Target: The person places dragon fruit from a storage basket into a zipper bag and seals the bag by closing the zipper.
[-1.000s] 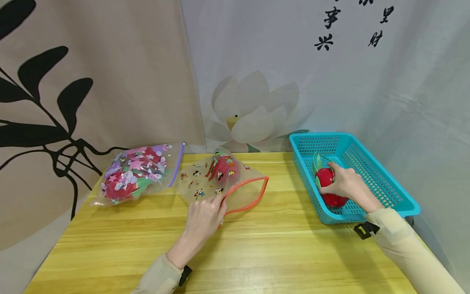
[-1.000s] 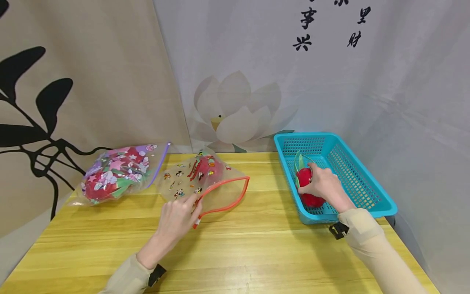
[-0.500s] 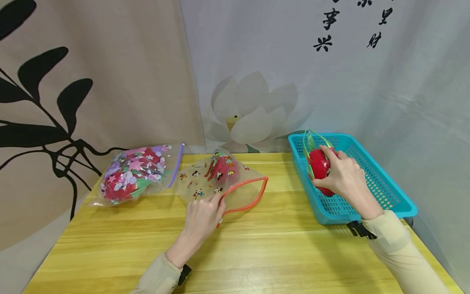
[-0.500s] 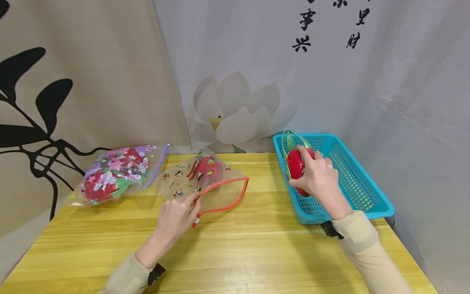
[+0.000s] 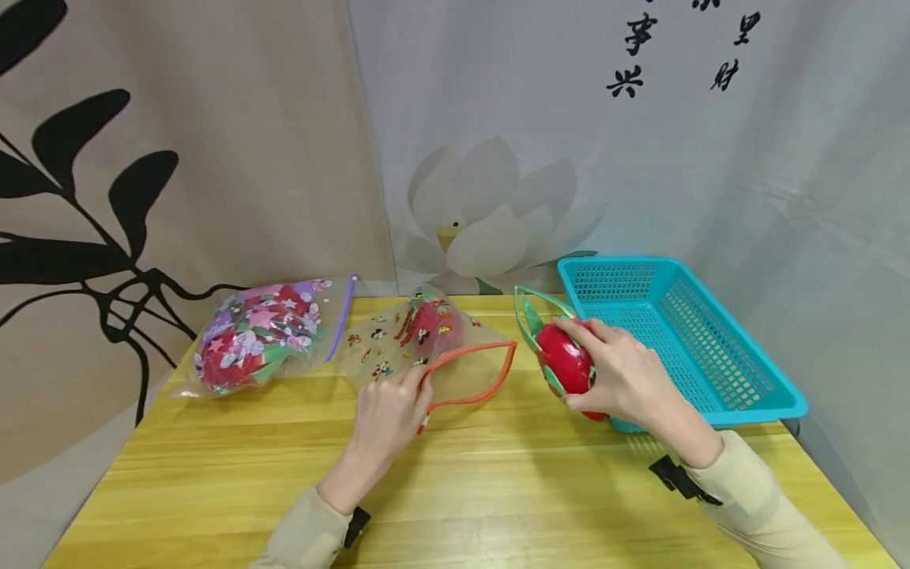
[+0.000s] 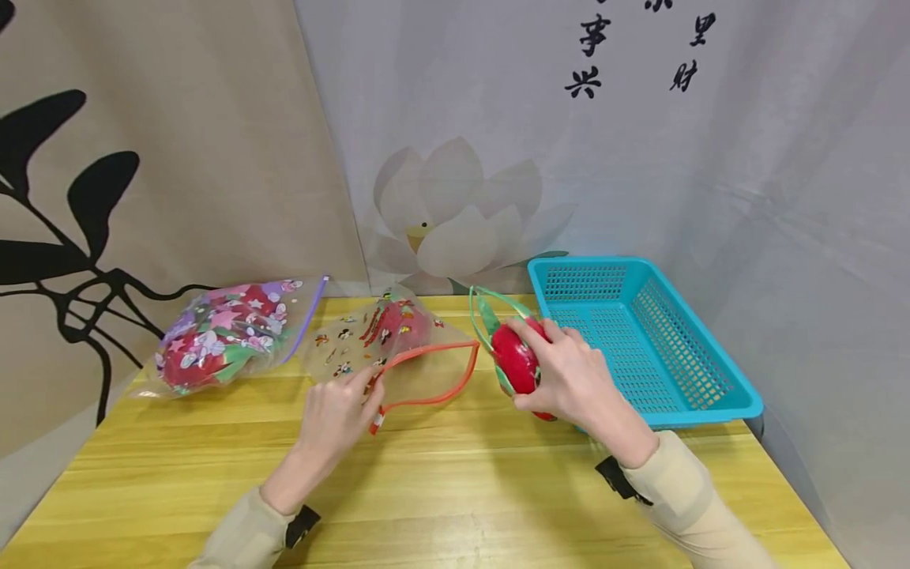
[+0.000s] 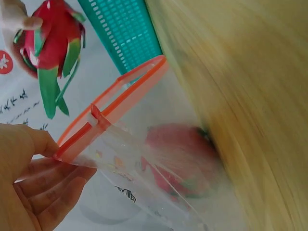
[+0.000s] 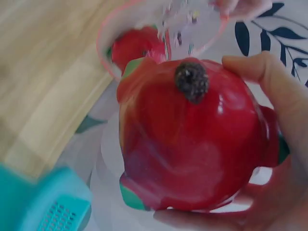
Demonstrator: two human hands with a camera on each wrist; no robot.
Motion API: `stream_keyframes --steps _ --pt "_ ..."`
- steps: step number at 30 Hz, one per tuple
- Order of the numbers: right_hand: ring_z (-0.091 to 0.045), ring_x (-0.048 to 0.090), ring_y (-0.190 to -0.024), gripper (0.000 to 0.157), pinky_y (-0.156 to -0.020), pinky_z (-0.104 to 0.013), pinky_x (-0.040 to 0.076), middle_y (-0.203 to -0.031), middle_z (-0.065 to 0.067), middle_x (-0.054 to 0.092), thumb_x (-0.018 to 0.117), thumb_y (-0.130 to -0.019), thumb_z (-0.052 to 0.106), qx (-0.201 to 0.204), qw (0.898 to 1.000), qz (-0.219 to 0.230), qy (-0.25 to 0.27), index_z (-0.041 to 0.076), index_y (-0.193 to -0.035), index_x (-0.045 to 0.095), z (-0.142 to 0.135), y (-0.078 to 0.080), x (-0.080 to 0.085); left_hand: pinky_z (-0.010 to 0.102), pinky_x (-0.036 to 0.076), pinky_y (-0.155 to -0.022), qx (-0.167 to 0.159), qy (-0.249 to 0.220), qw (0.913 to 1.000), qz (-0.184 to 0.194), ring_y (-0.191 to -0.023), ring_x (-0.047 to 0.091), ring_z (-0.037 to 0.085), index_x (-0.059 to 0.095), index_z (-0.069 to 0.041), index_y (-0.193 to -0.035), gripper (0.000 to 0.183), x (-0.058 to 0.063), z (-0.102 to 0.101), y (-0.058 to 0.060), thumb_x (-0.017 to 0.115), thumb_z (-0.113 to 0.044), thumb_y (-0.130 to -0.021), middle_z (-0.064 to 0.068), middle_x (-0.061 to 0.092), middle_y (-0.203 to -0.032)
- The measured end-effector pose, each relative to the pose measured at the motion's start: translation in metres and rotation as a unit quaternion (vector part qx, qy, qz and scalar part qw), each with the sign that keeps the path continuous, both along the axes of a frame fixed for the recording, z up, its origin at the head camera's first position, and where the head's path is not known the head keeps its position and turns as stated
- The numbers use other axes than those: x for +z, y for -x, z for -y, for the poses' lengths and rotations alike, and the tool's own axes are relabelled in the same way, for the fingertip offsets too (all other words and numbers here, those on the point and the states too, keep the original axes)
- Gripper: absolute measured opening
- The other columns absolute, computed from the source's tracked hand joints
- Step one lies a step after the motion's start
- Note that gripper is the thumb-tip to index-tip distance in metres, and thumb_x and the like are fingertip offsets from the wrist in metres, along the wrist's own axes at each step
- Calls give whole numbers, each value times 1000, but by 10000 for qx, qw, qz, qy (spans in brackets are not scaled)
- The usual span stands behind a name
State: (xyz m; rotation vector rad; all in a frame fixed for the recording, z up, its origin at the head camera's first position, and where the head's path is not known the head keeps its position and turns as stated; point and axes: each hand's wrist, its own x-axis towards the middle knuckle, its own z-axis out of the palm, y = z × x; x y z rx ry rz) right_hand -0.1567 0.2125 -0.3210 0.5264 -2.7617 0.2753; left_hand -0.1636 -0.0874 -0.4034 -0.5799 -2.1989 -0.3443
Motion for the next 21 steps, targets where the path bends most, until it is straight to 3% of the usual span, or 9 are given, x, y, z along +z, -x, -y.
stream_keyframes --steps 7,12,21 --pt "-37 59 -104 86 -58 -41 57 -126 -14 60 82 -54 37 736 9969 -118 -236 26 -134 50 12 -5 -22 9 7 -39 -16 -63 9998 -173 -41 15 -1 68 -4 -78 4 4 1 2 71 -6 -75 -3 52 -46" --pt "-31 58 -103 86 -55 -35 55 -123 -8 61 81 -52 40 1185 9916 -76 -504 30 -132 51 19 -7 -33 8 6 -40 25 -202 9997 -140 -40 14 -2 69 -2 -79 5 5 2 2 72 -5 -75 -3 51 -44" --pt "-28 57 -104 91 -52 -31 50 -127 -10 58 81 -53 45 1476 9843 39 -962 32 -137 46 34 -6 -44 9 7 -39 111 -344 9992 -180 -39 14 -2 68 -1 -78 5 10 4 3 71 -5 -76 -3 50 -44"
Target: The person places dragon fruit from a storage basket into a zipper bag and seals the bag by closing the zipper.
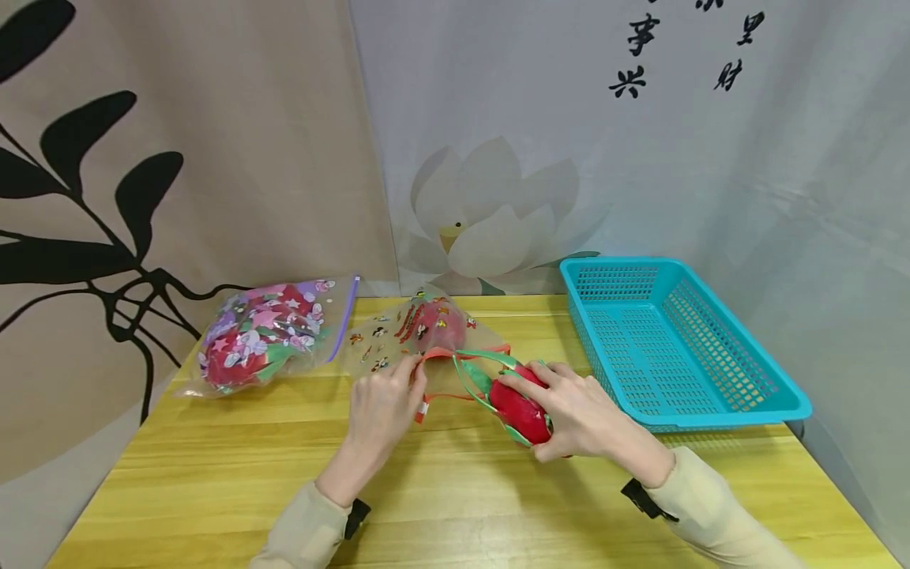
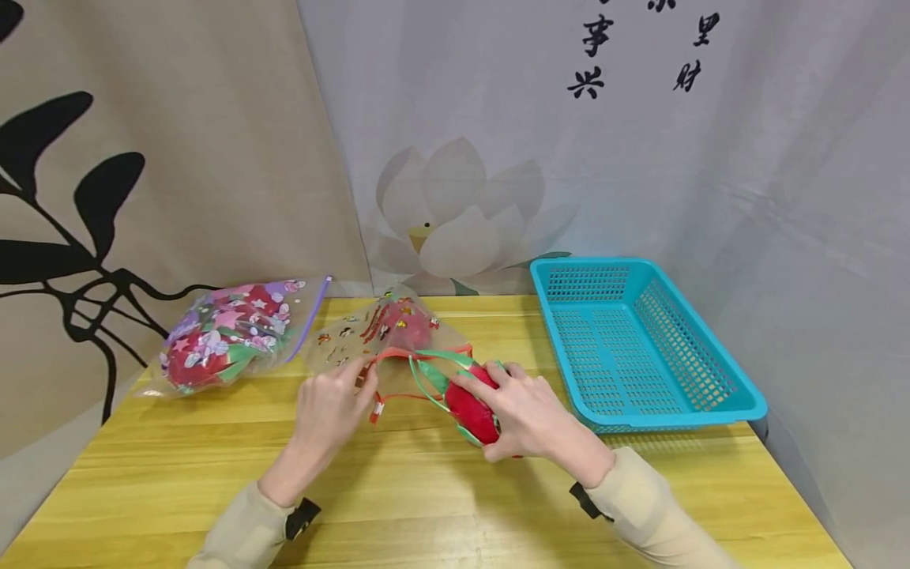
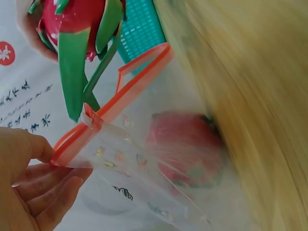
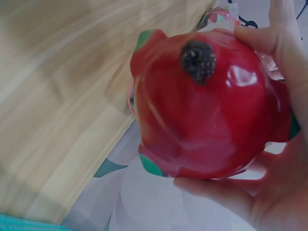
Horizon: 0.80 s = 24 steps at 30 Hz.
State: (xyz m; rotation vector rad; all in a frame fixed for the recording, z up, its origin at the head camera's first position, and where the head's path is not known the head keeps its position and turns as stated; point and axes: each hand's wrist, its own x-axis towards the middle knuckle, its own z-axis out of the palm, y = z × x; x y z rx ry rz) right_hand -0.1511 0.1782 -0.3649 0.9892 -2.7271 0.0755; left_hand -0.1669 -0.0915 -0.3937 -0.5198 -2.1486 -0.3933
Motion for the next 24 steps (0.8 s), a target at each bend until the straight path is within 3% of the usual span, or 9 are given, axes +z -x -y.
stream_keyframes --steps 11,17,24 --pt "-25 58 -101 93 -50 -28 48 -123 -4 56 80 -51 47 378 9986 -360 14 34 -137 45 0 0 -4 10 9 -37 248 -178 9995 113 -38 16 0 71 2 -81 8 2 6 1 69 -4 -78 2 52 -43" --pt "-26 55 -109 94 -52 -27 45 -128 -4 54 80 -52 47 426 9988 -213 -68 35 -137 44 0 -4 -2 10 11 -37 325 -242 9990 176 -38 18 0 71 3 -82 8 3 7 1 69 -3 -77 6 58 -47" --pt "-26 55 -111 93 -54 -30 46 -132 -4 53 79 -54 47 329 9994 26 62 36 -139 43 9 -2 -7 10 10 -37 253 -163 9994 189 -39 16 -1 69 2 -80 7 1 5 0 70 -4 -77 -1 47 -42"
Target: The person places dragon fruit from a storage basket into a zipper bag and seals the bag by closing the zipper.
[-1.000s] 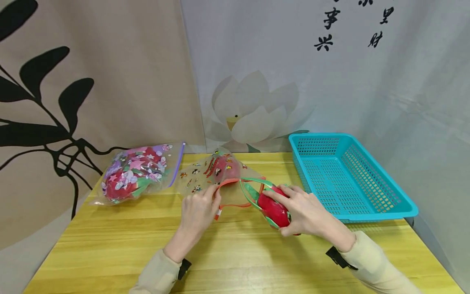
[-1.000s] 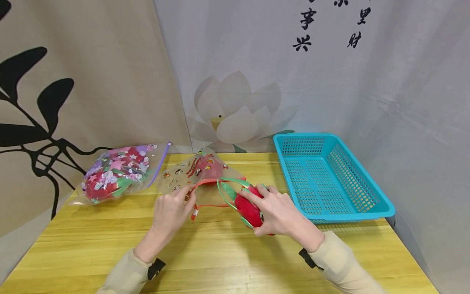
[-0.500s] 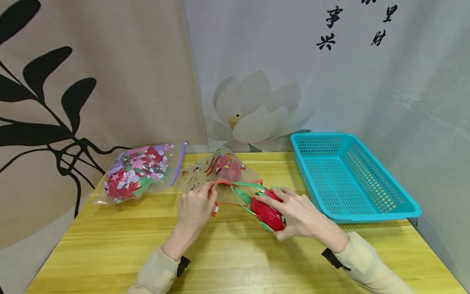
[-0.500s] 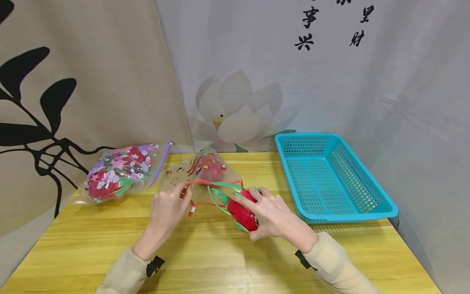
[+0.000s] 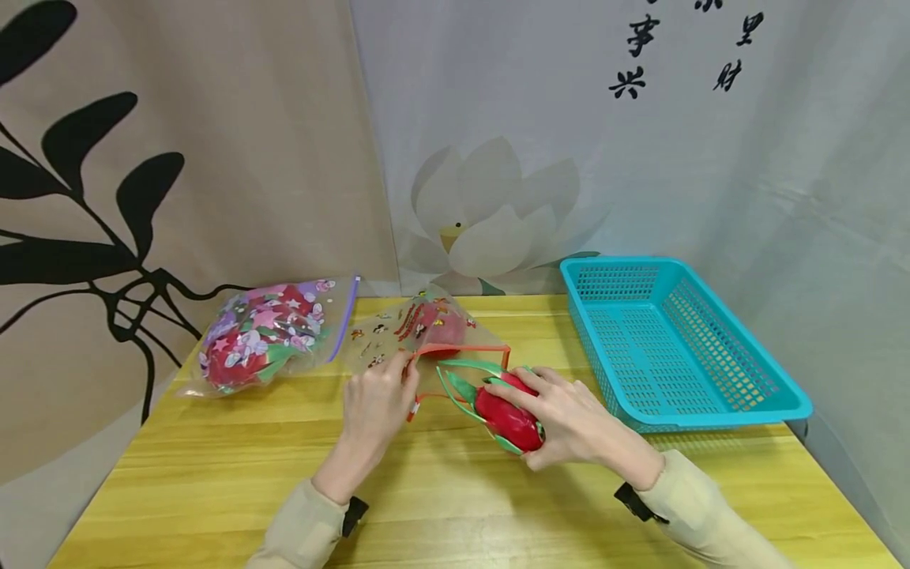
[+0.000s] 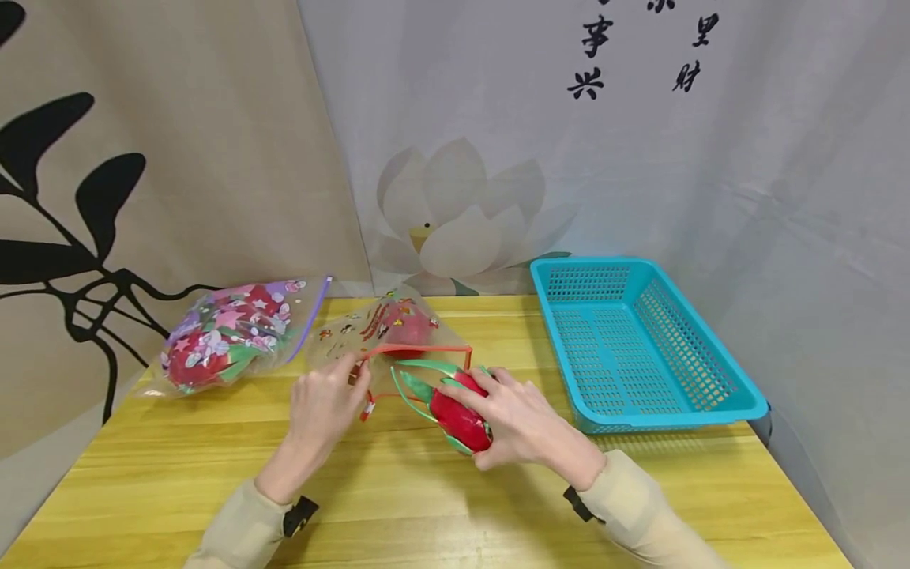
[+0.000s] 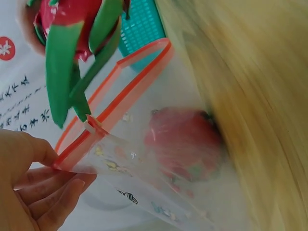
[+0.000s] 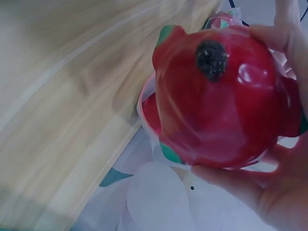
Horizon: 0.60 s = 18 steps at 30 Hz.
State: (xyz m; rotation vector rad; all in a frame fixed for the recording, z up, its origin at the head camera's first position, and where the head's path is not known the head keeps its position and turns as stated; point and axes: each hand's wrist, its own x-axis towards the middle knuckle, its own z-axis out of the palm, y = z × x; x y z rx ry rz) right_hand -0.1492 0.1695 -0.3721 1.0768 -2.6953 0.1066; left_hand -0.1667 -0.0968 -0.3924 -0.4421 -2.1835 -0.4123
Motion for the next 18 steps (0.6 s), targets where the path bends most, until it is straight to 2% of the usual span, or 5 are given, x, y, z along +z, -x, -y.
stream_keyframes --steps 7,12,18 --pt "-27 56 -109 86 -64 -37 56 -132 -5 56 78 -57 42 43 9988 190 453 33 -137 47 14 14 -6 10 10 -37 -42 71 9999 -120 -38 16 0 66 0 -78 6 -5 0 0 69 -4 -75 -1 43 -40" --pt "-24 59 -105 78 -74 -31 56 -132 -4 56 78 -60 37 221 9932 330 1092 25 -133 53 25 28 -12 11 8 -38 -61 140 9998 -146 -38 15 1 63 -1 -75 8 -7 -1 -1 70 -6 -76 -3 37 -39" --pt "-15 63 -97 69 -71 -22 57 -124 -3 61 80 -61 33 552 9813 268 1826 15 -124 60 35 40 -23 11 9 -37 -110 215 9996 -139 -40 15 0 64 -4 -74 7 -8 -2 -3 69 -7 -77 -5 42 -42"
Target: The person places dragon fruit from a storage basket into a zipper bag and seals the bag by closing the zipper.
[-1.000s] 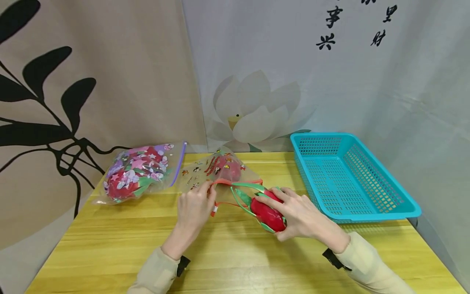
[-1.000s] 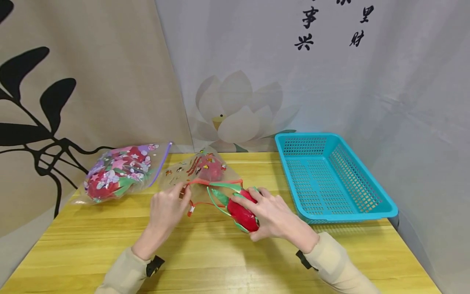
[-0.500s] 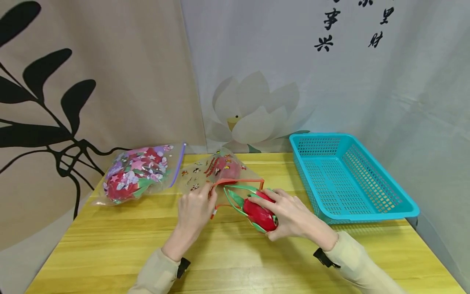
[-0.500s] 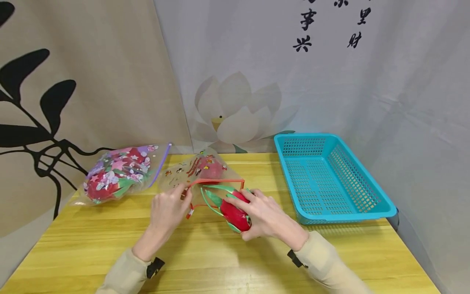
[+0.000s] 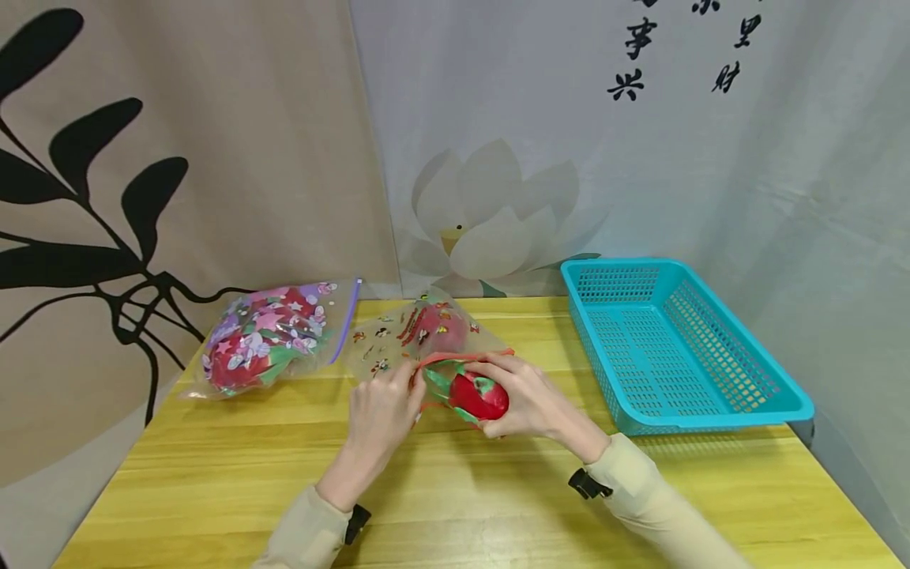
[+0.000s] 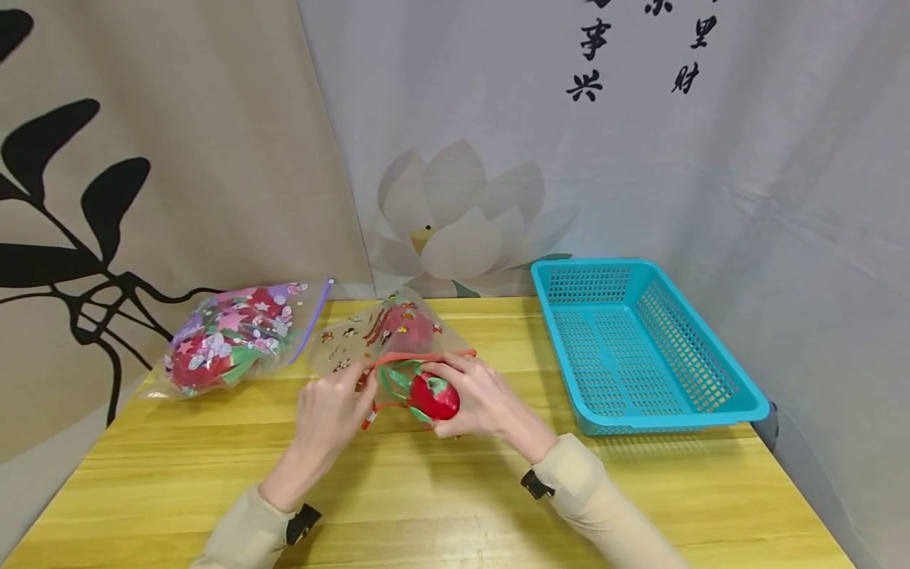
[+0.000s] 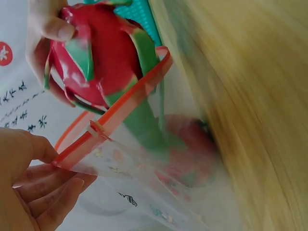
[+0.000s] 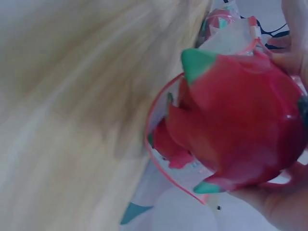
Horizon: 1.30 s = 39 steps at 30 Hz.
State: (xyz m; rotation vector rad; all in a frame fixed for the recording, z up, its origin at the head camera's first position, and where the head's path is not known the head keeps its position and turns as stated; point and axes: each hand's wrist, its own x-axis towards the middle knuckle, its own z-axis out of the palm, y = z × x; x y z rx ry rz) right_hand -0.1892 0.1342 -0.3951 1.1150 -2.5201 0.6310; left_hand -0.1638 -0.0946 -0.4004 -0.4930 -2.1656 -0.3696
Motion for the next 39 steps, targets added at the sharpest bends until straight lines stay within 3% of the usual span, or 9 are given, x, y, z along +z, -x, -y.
stream_keyframes --steps 9,15,19,39 --pt "-26 65 -103 72 -73 -29 60 -127 -12 59 86 -60 28 3 9960 -13 897 12 -125 60 13 3 -21 11 13 -35 22 -49 9999 119 -38 21 1 70 -2 -82 7 -1 -1 -2 70 -7 -78 3 61 -51" --pt "-27 62 -107 72 -75 -32 60 -126 -15 60 86 -58 29 80 9922 -750 992 10 -123 61 20 -1 -30 10 13 -36 -3 -119 9997 193 -38 21 0 70 -1 -82 7 0 -1 -1 70 -7 -79 3 61 -52" --pt "-26 63 -107 72 -76 -32 60 -125 -16 60 86 -58 29 131 9902 -936 1033 9 -123 61 22 -4 -31 9 12 -36 -18 -147 9997 185 -39 20 0 70 0 -82 7 -1 0 0 70 -6 -78 2 61 -51" --pt "-23 68 -95 66 -70 -19 57 -124 -14 61 84 -62 27 -51 9913 316 1278 9 -121 62 25 -15 -26 9 12 -36 52 -185 9996 198 -38 23 0 70 0 -82 7 0 2 0 70 -6 -78 4 63 -53"
